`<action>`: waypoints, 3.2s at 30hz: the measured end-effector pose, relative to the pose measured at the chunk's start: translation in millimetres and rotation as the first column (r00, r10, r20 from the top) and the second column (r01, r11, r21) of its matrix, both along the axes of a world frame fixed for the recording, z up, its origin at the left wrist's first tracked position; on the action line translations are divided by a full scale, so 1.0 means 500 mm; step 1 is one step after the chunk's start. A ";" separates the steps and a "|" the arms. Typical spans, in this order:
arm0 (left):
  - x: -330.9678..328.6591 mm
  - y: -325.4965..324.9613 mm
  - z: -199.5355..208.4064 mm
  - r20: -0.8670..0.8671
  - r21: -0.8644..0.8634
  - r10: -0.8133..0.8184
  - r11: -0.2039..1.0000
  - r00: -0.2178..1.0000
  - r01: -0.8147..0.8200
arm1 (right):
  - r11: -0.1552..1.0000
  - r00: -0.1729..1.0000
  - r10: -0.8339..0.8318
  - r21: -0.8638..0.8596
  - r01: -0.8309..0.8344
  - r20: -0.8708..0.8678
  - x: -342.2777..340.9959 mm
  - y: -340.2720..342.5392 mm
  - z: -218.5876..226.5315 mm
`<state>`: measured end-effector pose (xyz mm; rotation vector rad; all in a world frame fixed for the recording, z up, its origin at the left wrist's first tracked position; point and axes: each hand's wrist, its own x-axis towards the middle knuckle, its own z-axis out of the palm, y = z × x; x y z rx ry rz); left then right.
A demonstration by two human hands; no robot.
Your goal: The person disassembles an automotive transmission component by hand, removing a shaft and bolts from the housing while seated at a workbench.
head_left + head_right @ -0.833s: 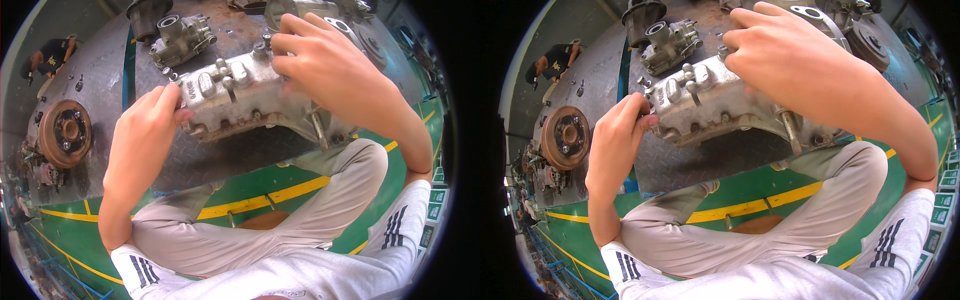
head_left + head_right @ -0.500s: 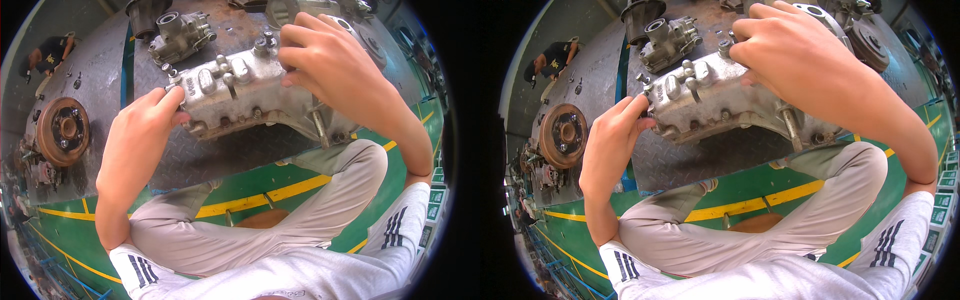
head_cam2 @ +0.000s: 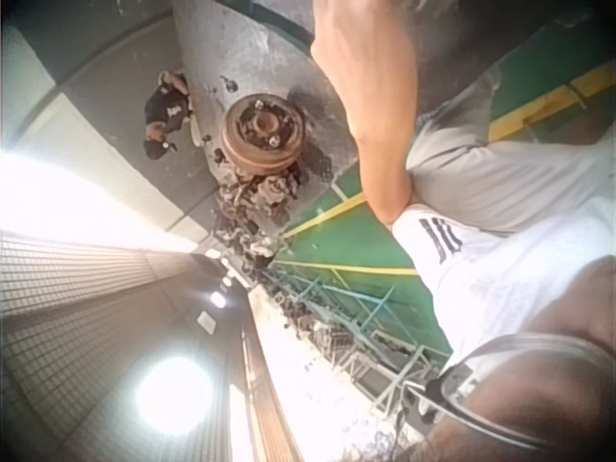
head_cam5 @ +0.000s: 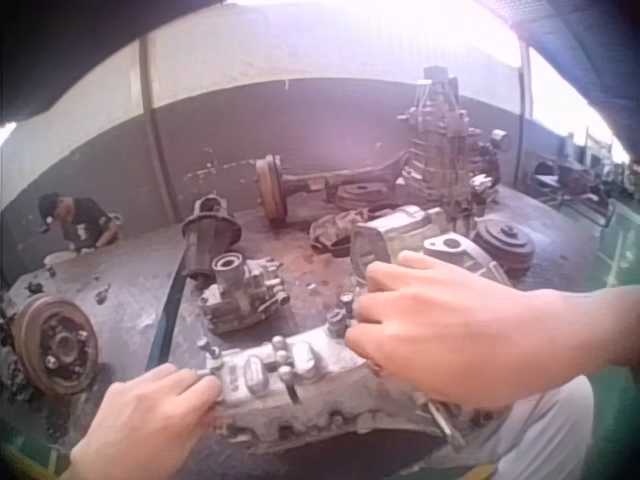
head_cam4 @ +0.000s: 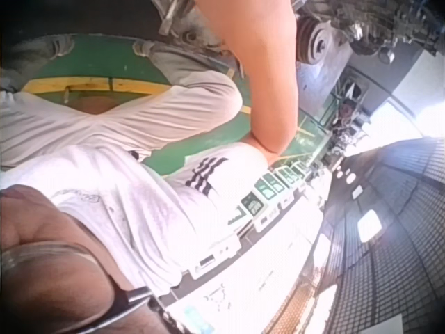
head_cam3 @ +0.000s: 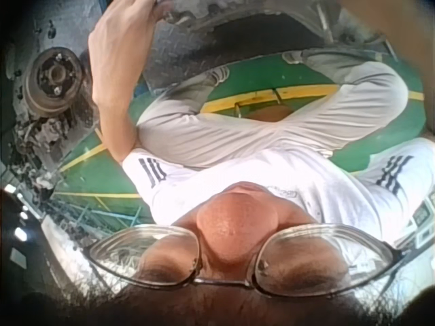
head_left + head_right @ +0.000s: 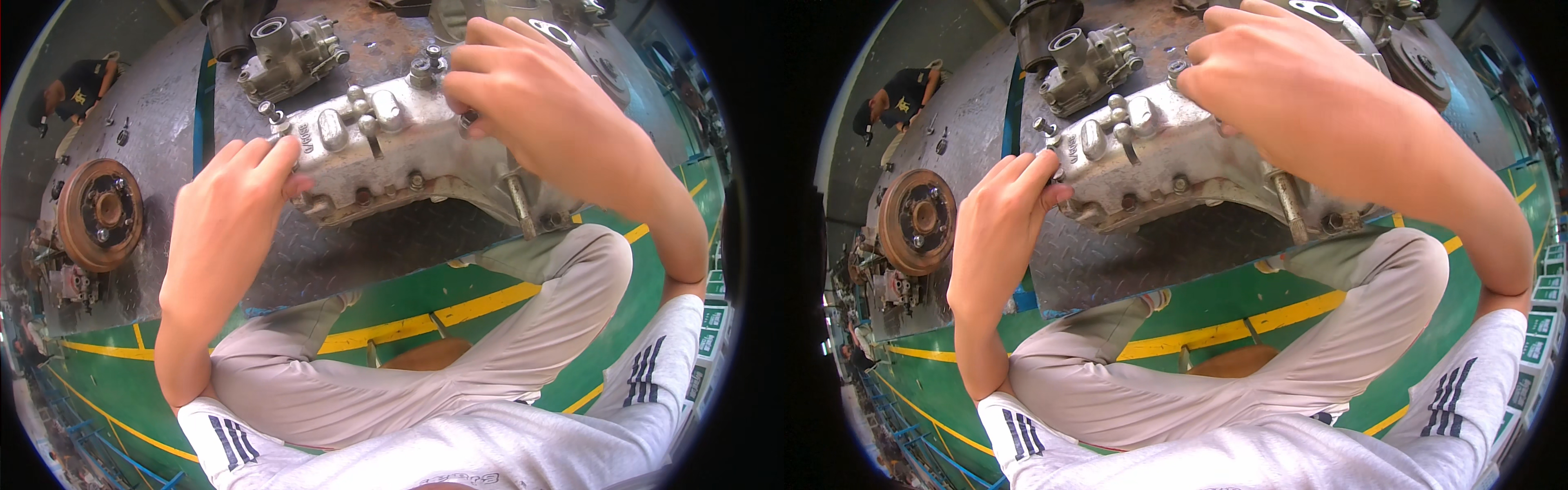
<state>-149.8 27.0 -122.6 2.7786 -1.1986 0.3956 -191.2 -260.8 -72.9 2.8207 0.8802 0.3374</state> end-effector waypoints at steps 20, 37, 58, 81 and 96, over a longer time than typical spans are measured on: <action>0.001 0.007 -0.005 0.021 -0.022 -0.024 0.999 1.000 0.024 | 0.979 0.964 -0.044 -0.202 -0.011 -0.263 0.009 0.008 0.065; 0.009 0.007 -0.001 -0.082 -0.211 -0.148 0.969 0.986 0.128 | 1.000 0.994 0.015 -0.015 -0.016 -0.111 0.010 -0.001 0.008; -0.008 0.005 -0.022 -0.051 -0.190 0.042 0.980 0.998 -0.051 | 0.992 0.985 0.113 0.074 -0.104 -0.131 0.010 -0.005 0.004; -0.012 0.009 -0.005 -0.047 -0.165 0.064 0.984 0.997 -0.071 | 0.990 0.980 0.084 0.131 -0.061 -0.178 0.007 0.002 0.017; 0.001 0.015 -0.013 0.103 -0.269 -0.129 0.951 0.986 0.152 | 0.991 0.956 0.123 0.081 -0.105 -0.268 0.020 -0.018 0.016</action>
